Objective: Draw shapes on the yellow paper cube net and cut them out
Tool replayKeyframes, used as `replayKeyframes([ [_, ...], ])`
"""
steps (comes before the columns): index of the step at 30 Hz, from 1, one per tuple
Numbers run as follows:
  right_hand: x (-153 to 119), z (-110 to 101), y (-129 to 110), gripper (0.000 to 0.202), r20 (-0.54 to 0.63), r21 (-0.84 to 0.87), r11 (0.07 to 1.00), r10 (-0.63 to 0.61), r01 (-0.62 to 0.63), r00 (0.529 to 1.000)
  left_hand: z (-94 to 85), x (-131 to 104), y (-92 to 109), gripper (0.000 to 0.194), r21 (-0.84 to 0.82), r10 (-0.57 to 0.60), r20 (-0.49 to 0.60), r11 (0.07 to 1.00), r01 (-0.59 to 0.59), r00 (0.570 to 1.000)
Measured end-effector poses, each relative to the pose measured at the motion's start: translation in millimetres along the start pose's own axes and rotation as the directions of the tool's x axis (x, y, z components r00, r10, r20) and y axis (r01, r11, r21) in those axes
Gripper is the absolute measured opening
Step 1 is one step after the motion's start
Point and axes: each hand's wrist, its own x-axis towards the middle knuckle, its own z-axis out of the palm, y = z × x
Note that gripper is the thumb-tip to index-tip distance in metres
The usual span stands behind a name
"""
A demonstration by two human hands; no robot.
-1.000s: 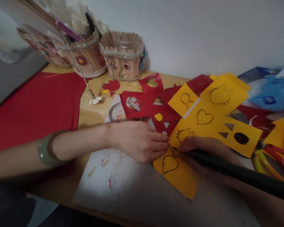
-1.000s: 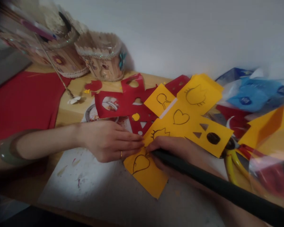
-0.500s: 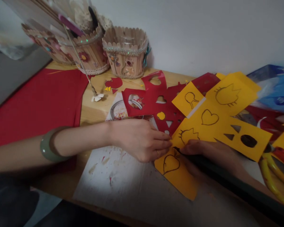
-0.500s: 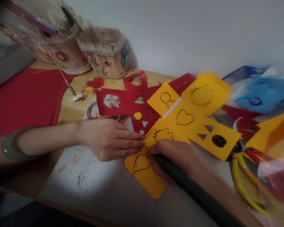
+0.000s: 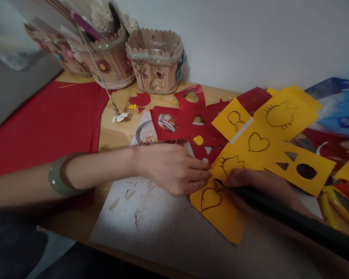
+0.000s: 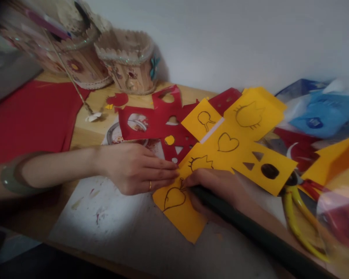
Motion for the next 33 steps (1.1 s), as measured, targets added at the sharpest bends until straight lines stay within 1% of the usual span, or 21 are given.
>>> replayKeyframes([
  [4,0.5,-1.7,5.6,0.019,-0.004,0.030,0.998,-0.064,0.064,0.998,-0.5,-0.5,0.1,0.039,-0.006,0.001,0.008,1.000,-0.001,1.000],
  [6,0.9,-3.0,7.2,0.020,0.018,0.026,0.995,-0.093,0.092,0.996,-0.8,-0.5,0.2,0.039,0.008,0.003,0.009,1.000,-0.003,1.000],
  [8,1.0,-4.0,7.4,0.021,0.028,0.001,0.996,-0.087,0.087,0.996,-1.1,-0.4,0.5,0.040,0.012,0.002,0.005,1.000,-0.002,1.000],
  [11,0.5,-4.3,6.8,0.023,-0.002,-0.062,0.994,-0.087,0.087,0.996,-1.3,-0.2,1.1,0.042,0.008,0.001,-0.008,1.000,-0.001,1.000],
  [15,1.0,-4.2,6.5,0.023,-0.008,-0.065,0.991,-0.116,0.116,0.993,-0.9,-0.2,1.3,0.042,0.019,0.004,0.004,1.000,-0.004,1.000],
  [20,3.1,-3.8,2.9,0.023,-0.051,-0.142,0.978,-0.164,0.155,0.985,-0.7,0.4,1.0,0.041,0.015,-0.005,-0.002,1.000,0.005,1.000],
  [24,2.9,-2.5,1.7,0.024,-0.064,-0.156,0.976,-0.165,0.154,0.984,-0.1,0.3,1.0,0.039,-0.015,-0.005,-0.009,1.000,0.005,1.000],
  [29,3.3,-0.7,3.3,0.022,-0.117,-0.195,0.971,-0.161,0.136,0.980,0.3,-0.4,1.1,0.041,0.027,0.003,-0.003,1.000,-0.003,1.000],
  [31,3.4,0.6,2.4,0.021,-0.127,-0.198,0.972,-0.157,0.130,0.979,0.1,0.2,1.4,0.040,0.016,0.033,-0.005,0.999,-0.033,0.999],
  [32,3.3,1.5,1.4,0.021,-0.144,-0.203,0.972,-0.147,0.116,0.979,-0.1,0.9,1.8,0.040,-0.009,-0.004,0.003,1.000,0.004,1.000],
  [33,2.9,2.6,0.3,0.020,-0.160,-0.206,0.973,-0.137,0.102,0.978,-0.4,1.8,2.5,0.039,-0.038,-0.082,0.017,0.996,0.083,0.996],
])
